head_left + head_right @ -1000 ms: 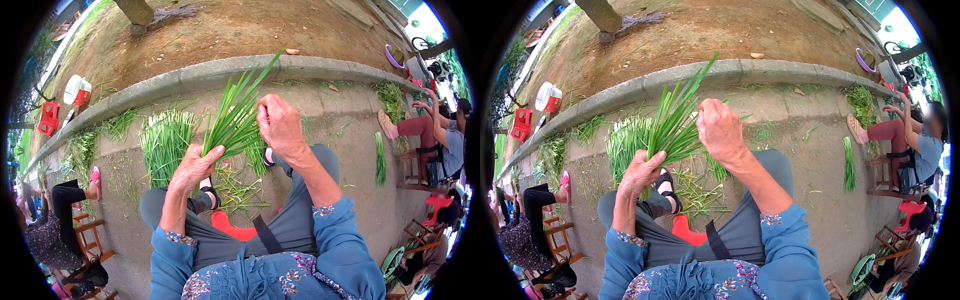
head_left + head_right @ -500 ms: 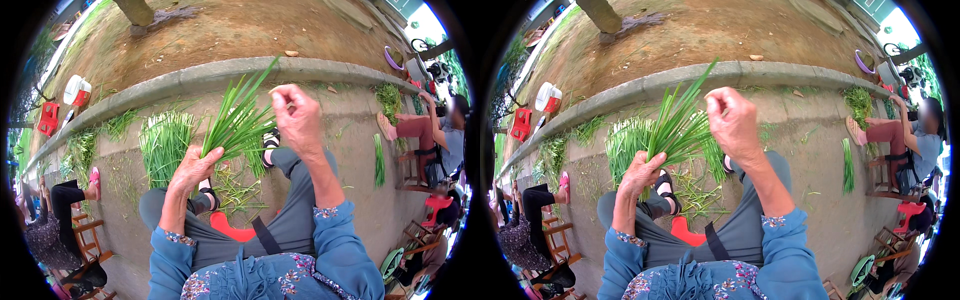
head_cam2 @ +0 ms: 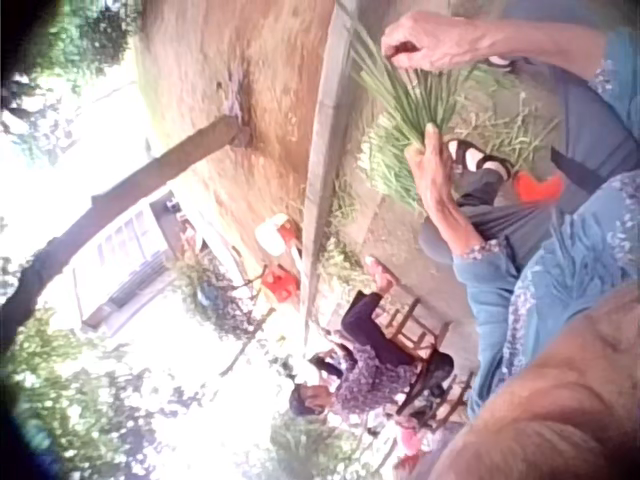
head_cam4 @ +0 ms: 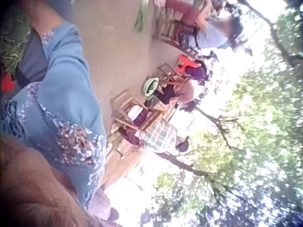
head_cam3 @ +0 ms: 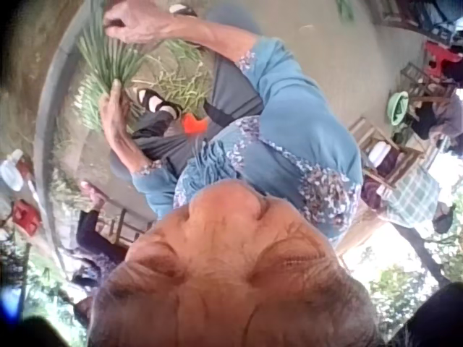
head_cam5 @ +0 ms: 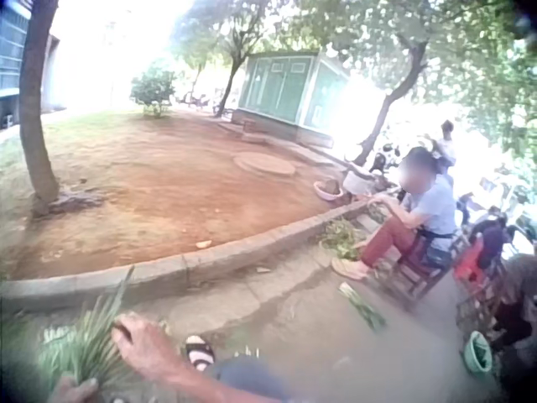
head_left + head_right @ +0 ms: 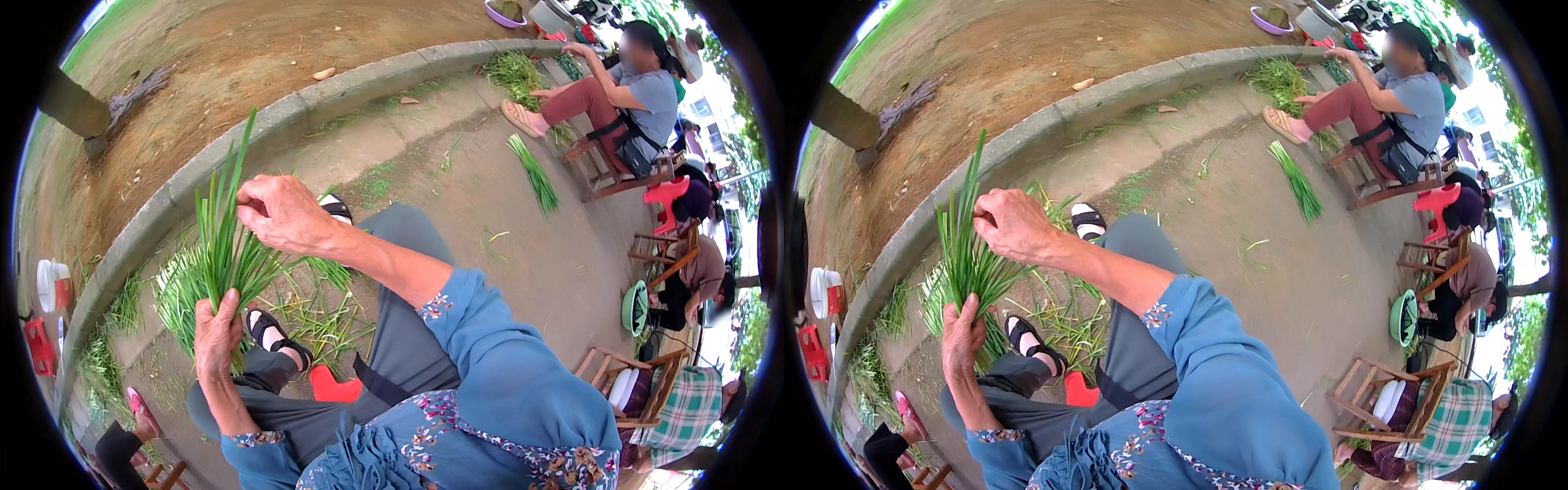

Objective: The person sorts bunches of green leaves by hand, removing damaged parts and placing the cleaned items into a pile.

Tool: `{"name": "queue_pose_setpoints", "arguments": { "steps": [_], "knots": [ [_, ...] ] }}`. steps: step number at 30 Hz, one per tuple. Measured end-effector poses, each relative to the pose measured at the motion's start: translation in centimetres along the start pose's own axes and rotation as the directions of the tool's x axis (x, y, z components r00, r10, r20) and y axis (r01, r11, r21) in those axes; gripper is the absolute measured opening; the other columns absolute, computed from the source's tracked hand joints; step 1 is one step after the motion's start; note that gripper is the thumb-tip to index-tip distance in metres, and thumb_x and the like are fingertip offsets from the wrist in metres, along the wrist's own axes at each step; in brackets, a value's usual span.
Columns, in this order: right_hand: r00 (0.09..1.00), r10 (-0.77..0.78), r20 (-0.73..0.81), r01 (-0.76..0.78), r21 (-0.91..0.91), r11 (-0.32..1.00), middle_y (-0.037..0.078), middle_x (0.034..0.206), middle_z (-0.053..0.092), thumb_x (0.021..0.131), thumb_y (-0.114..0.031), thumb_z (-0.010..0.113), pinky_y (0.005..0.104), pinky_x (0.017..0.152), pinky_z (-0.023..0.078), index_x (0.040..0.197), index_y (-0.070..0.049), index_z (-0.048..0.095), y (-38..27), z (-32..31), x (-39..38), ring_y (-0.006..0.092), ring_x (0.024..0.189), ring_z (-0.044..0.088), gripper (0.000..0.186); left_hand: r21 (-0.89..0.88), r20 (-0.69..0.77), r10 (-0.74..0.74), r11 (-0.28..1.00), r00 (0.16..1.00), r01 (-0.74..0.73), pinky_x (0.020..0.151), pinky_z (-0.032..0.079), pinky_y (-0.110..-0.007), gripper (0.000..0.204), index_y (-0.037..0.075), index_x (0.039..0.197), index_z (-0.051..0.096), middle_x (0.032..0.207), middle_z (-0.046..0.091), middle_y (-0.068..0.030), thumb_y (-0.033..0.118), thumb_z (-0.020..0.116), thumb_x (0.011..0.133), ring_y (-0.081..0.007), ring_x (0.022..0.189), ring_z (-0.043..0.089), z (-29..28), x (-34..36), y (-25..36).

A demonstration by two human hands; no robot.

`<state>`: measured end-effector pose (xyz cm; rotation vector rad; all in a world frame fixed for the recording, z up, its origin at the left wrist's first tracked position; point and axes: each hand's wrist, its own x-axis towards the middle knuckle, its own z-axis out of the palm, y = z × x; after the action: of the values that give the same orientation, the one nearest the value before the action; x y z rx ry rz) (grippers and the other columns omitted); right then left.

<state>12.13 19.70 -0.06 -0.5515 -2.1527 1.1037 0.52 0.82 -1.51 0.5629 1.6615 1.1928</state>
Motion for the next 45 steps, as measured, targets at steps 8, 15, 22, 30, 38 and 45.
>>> {"name": "queue_pose_setpoints", "arguments": {
  "steps": [8, 15, 22, 30, 38, 45],
  "knots": [
    [0.996, 0.073, 0.051, -0.08, 0.131, 0.988, 0.014, 0.066, 0.063, 0.076, -0.009, 0.06, 0.0326, 0.057, 0.048, 0.081, 0.003, 0.064, 0.6, 0.2, 0.1, 0.0194, 0.06, 0.062, 0.013, 0.01, -0.007, -0.029, 1.0, 1.0, 0.029, 0.034, 0.015, -0.022, 0.036, 0.003, 0.074, 0.062, 0.043, 0.033, 0.0077, 0.036, 0.059, 0.089, -0.0021, 0.034, 0.024, -0.4, -0.4, 0.1],
    [0.983, 0.16, 0.089, -0.176, 0.22, 0.959, 0.0, 0.069, 0.06, 0.083, -0.012, 0.062, 0.0228, 0.054, 0.043, 0.086, 0.0, 0.066, 0.8, -1.1, 0.5, 0.0049, 0.06, 0.05, 0.013, -0.074, -0.043, -0.074, 0.995, 0.996, 0.071, 0.033, 0.014, -0.022, 0.029, 0.013, 0.076, 0.049, 0.045, 0.031, 0.0079, 0.036, 0.055, 0.091, -0.003, 0.034, 0.023, 0.1, -0.3, 0.7],
    [0.968, 0.243, -0.069, -0.193, 0.419, 0.887, 0.002, 0.074, 0.063, 0.086, -0.002, 0.051, 0.0195, 0.053, 0.044, 0.093, -0.001, 0.063, -0.8, -3.4, 1.3, 0.0058, 0.061, 0.054, 0.014, -0.147, -0.073, -0.073, 0.987, 0.995, 0.062, 0.033, 0.015, -0.021, 0.029, 0.014, 0.071, 0.049, 0.045, 0.033, 0.0084, 0.034, 0.058, 0.09, -0.0018, 0.036, 0.024, -0.8, -0.2, 0.5],
    [0.978, 0.187, -0.094, -0.118, 0.489, 0.864, 0.002, 0.076, 0.064, 0.088, -0.001, 0.05, 0.0186, 0.054, 0.045, 0.094, -0.002, 0.062, -0.9, -4.4, 1.4, 0.005, 0.062, 0.055, 0.014, -0.198, -0.072, -0.067, 0.979, 0.995, 0.051, 0.034, 0.015, -0.021, 0.029, 0.012, 0.07, 0.052, 0.046, 0.034, 0.0089, 0.033, 0.06, 0.089, -0.0011, 0.037, 0.025, -1.1, -0.2, 0.5],
    [0.978, 0.206, -0.027, -0.167, 0.492, 0.854, 0.003, 0.077, 0.066, 0.088, -0.004, 0.054, 0.0195, 0.057, 0.047, 0.094, -0.002, 0.063, -1.0, -3.8, 1.2, 0.0053, 0.065, 0.058, 0.011, -0.153, -0.055, -0.058, 0.987, 0.997, 0.049, 0.034, 0.015, -0.021, 0.029, 0.012, 0.07, 0.052, 0.046, 0.034, 0.009, 0.033, 0.06, 0.089, -0.0011, 0.037, 0.025, -1.1, -0.3, 0.4],
    [0.951, 0.082, -0.297, 0.029, 0.35, 0.936, 0.003, 0.073, 0.065, 0.084, -0.006, 0.059, 0.0229, 0.054, 0.048, 0.089, -0.003, 0.064, -1.5, -2.3, 1.9, 0.0071, 0.063, 0.059, 0.007, -0.171, -0.044, -0.046, 0.984, 0.998, 0.038, 0.034, 0.014, -0.021, 0.03, 0.013, 0.069, 0.049, 0.046, 0.032, 0.0091, 0.032, 0.058, 0.09, -0.0015, 0.035, 0.024, -1.1, 0.2, 0.2]
  ]
}}
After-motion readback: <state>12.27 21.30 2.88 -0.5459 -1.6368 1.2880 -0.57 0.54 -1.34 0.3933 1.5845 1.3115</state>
